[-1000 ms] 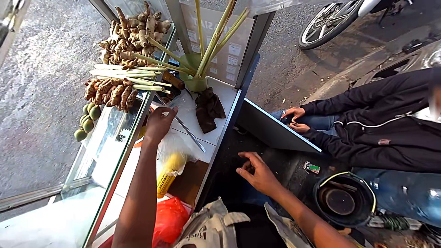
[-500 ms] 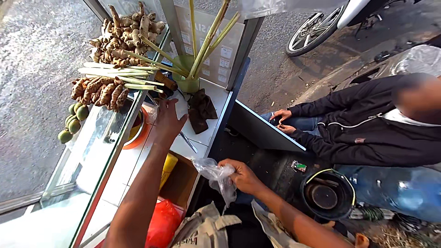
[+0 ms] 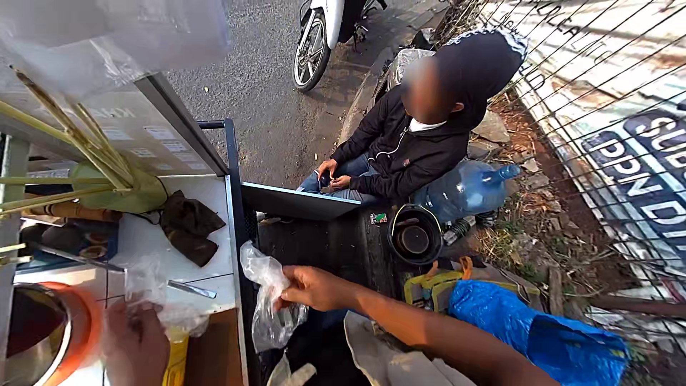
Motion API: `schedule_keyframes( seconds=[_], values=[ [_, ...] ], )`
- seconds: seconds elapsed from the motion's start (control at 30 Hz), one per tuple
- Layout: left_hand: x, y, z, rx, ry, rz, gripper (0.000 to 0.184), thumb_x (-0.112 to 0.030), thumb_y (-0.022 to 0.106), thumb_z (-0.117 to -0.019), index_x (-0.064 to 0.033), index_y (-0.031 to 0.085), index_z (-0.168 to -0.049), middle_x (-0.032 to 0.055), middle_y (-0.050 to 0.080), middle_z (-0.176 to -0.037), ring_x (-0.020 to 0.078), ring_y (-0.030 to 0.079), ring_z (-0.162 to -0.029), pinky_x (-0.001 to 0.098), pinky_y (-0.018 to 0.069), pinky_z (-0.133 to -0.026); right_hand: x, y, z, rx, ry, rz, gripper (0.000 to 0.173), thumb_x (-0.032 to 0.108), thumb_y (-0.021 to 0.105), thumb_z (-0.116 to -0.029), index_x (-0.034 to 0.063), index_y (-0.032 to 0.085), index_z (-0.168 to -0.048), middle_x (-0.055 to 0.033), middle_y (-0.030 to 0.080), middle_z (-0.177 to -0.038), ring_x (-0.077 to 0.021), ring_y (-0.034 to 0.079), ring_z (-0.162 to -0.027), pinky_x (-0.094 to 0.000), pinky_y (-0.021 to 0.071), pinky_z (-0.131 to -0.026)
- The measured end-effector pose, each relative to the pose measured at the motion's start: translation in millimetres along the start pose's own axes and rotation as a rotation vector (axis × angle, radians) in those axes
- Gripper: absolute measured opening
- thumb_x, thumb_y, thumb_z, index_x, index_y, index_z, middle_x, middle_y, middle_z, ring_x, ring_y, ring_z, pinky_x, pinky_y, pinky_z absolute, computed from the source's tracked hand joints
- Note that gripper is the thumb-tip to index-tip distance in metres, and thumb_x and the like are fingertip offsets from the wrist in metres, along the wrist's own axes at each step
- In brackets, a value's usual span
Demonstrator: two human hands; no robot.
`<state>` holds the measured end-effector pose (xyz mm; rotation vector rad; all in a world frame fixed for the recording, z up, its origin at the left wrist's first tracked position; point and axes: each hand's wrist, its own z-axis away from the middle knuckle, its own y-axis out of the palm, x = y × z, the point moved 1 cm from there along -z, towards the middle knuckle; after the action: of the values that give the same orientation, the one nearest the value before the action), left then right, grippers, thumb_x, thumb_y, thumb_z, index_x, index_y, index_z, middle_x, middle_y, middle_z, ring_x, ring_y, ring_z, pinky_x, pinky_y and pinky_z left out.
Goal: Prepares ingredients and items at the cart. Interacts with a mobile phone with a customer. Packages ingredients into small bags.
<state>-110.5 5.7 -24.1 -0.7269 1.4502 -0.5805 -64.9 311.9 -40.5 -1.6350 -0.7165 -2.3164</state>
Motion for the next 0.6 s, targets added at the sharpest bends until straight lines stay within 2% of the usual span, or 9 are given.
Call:
schedule_keyframes(
  seconds=[0.07, 0.13, 0.17, 0.23, 0.37, 0.4, 0.47, 0.53, 0.6],
  values=[
    [-18.8, 24.2, 36.8, 0.193, 0.066, 0.235, 0.045, -0.026, 0.033, -0.1106, 0.0091, 0.056, -0.127, 0.0101, 0.066, -0.094, 0.0069, 0.062, -0.073, 0.0273, 0.0549, -0.066, 8.7, 12.5, -2.1, 0.034, 0.063, 0.038, 0.029, 0.004, 0.048, -0.1059, -0.0081, 0.053, -0.132, -0.0141, 0.069, -0.104, -0.0146, 0.071, -0.086, -0.0333, 0.0609, -0.084],
    [-32.6, 47.7, 72.0, 0.442, 0.114, 0.415, 0.073, -0.055, 0.029, -0.1089, 0.0091, 0.050, -0.136, 0.0072, 0.069, -0.111, 0.0014, 0.066, -0.094, 0.0249, 0.0583, -0.083, 8.8, 23.5, -4.4, 0.023, 0.121, 0.071, 0.027, 0.009, 0.049, -0.1073, -0.0070, 0.053, -0.128, -0.0135, 0.067, -0.098, -0.0145, 0.069, -0.074, -0.0332, 0.0619, -0.073],
    [-39.0, 59.8, 87.2, 0.522, 0.125, 0.466, 0.082, -0.062, 0.039, -0.1039, 0.0109, 0.044, -0.141, 0.0098, 0.066, -0.121, 0.0029, 0.064, -0.106, 0.0268, 0.0555, -0.095, 6.9, 27.9, -4.8, -0.003, 0.143, 0.103, 0.026, 0.012, 0.050, -0.1073, -0.0064, 0.054, -0.126, -0.0127, 0.066, -0.094, -0.0135, 0.067, -0.068, -0.0322, 0.0610, -0.068],
    [-47.6, 81.6, 112.2, 0.548, 0.061, 0.530, 0.080, -0.045, 0.065, -0.0952, 0.0127, 0.039, -0.143, 0.0152, 0.066, -0.123, 0.0092, 0.066, -0.112, 0.0315, 0.0537, -0.102, 3.5, 31.4, -2.9, -0.051, 0.167, 0.256, 0.028, 0.015, 0.055, -0.1056, -0.0055, 0.060, -0.123, -0.0137, 0.066, -0.092, -0.0139, 0.062, -0.064, -0.0320, 0.0564, -0.063],
    [-42.8, 98.0, 130.0, 0.514, -0.089, 0.531, 0.030, -0.019, 0.055, -0.1012, 0.0030, 0.062, -0.120, 0.0042, 0.071, -0.089, 0.0073, 0.069, -0.078, 0.0288, 0.0598, -0.077, 19.3, 25.0, 13.0, -0.104, 0.231, 0.735, 0.042, 0.021, 0.063, -0.1008, 0.0038, 0.059, -0.139, -0.0205, 0.059, -0.133, -0.0298, 0.066, -0.106, -0.0458, 0.0551, -0.093],
    [-40.3, 97.0, 130.0, 0.524, -0.090, 0.495, 0.028, -0.021, 0.052, -0.1029, 0.0013, 0.064, -0.116, 0.0031, 0.070, -0.084, 0.0071, 0.069, -0.075, 0.0288, 0.0598, -0.074, 25.4, 24.1, 18.8, -0.131, 0.186, 0.817, 0.050, 0.021, 0.065, -0.0990, 0.0077, 0.054, -0.145, -0.0203, 0.053, -0.142, -0.0296, 0.066, -0.106, -0.0452, 0.0562, -0.091],
    [-37.0, 94.0, 126.1, 0.543, -0.066, 0.421, 0.030, -0.027, 0.051, -0.1040, -0.0008, 0.067, -0.109, 0.0031, 0.068, -0.078, 0.0089, 0.067, -0.070, 0.0317, 0.0584, -0.070, 33.2, 21.4, 27.6, -0.113, -0.020, 0.911, 0.059, 0.021, 0.073, -0.0932, 0.0116, 0.052, -0.148, -0.0195, 0.048, -0.147, -0.0231, 0.066, -0.101, -0.0372, 0.0577, -0.085],
    [-39.2, 90.9, 122.8, 0.533, -0.009, 0.427, 0.030, -0.025, 0.050, -0.1028, -0.0022, 0.069, -0.103, 0.0016, 0.067, -0.078, 0.0064, 0.065, -0.071, 0.0288, 0.0571, -0.070, 31.4, 18.3, 31.3, 0.006, -0.192, 0.959, 0.069, 0.025, 0.082, -0.0855, 0.0131, 0.054, -0.148, -0.0213, 0.044, -0.154, -0.0326, 0.055, -0.129, -0.0477, 0.0484, -0.105],
    [-44.7, 88.1, 123.5, 0.506, 0.065, 0.562, 0.025, -0.015, 0.048, -0.0991, -0.0014, 0.069, -0.102, -0.0002, 0.068, -0.086, 0.0010, 0.065, -0.081, 0.0225, 0.0561, -0.079, 21.5, 15.1, 29.3, 0.136, -0.210, 0.953, 0.080, 0.028, 0.086, -0.0811, 0.0131, 0.050, -0.151, -0.0213, 0.039, -0.159, -0.0388, 0.043, -0.143, -0.0537, 0.0405, -0.114]
  ],
)
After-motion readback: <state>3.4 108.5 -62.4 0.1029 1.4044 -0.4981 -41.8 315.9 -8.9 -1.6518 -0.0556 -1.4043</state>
